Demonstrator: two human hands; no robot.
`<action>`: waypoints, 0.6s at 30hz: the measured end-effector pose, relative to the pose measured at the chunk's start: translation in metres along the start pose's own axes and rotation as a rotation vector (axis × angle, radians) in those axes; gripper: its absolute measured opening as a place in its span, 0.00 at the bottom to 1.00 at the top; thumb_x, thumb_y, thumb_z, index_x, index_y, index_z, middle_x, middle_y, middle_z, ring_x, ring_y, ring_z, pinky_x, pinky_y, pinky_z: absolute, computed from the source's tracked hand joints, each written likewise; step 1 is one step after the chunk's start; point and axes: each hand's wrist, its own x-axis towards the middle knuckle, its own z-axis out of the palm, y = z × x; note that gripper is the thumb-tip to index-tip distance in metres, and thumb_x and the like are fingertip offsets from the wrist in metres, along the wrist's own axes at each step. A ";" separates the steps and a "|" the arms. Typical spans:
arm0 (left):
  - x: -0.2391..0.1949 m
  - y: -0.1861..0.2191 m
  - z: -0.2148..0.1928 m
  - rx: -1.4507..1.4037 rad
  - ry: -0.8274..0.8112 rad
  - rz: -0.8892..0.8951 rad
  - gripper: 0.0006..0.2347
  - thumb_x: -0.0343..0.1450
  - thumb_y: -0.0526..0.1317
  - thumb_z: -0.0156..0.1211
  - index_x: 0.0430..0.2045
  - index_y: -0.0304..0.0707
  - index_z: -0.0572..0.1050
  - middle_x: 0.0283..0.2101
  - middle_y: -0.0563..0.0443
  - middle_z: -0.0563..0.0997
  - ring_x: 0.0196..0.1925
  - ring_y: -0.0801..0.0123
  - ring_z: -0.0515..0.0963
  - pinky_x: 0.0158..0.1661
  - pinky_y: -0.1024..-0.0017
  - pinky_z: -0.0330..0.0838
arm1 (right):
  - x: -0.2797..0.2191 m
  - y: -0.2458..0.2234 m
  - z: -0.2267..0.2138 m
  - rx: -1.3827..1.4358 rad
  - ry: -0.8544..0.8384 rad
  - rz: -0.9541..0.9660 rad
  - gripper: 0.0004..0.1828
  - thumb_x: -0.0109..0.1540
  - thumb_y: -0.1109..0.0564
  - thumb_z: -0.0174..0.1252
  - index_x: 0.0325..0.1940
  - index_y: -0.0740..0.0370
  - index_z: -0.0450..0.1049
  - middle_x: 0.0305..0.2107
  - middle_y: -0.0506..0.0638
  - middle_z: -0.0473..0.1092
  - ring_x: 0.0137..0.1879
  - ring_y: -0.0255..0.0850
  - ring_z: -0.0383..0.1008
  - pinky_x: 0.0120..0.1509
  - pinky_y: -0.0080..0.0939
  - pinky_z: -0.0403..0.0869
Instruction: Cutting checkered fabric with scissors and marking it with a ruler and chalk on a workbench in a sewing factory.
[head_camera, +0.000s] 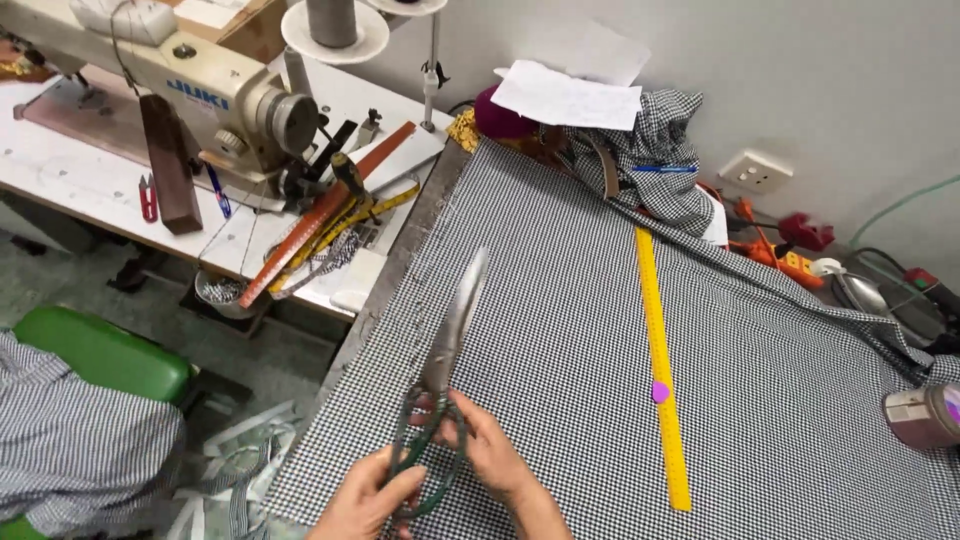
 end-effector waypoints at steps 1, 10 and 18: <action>-0.002 0.005 0.012 -0.042 -0.100 -0.059 0.06 0.71 0.35 0.58 0.30 0.29 0.72 0.21 0.44 0.69 0.16 0.68 0.69 0.17 0.73 0.72 | -0.003 0.000 -0.002 0.117 -0.057 -0.018 0.37 0.61 0.42 0.53 0.67 0.65 0.54 0.58 0.59 0.65 0.61 0.51 0.70 0.63 0.53 0.72; 0.015 -0.029 0.060 -0.167 -0.417 0.173 0.12 0.73 0.41 0.53 0.22 0.33 0.64 0.20 0.50 0.62 0.19 0.70 0.68 0.16 0.72 0.77 | -0.033 0.006 -0.019 0.723 -0.192 -0.141 0.46 0.59 0.57 0.60 0.74 0.63 0.39 0.60 0.67 0.60 0.60 0.55 0.69 0.68 0.63 0.62; 0.015 -0.029 0.076 -0.094 -0.388 0.166 0.14 0.73 0.44 0.53 0.20 0.36 0.63 0.21 0.50 0.65 0.18 0.72 0.71 0.17 0.78 0.75 | -0.037 0.013 -0.022 0.566 0.025 -0.061 0.42 0.60 0.55 0.59 0.72 0.60 0.44 0.47 0.64 0.68 0.48 0.53 0.76 0.49 0.51 0.78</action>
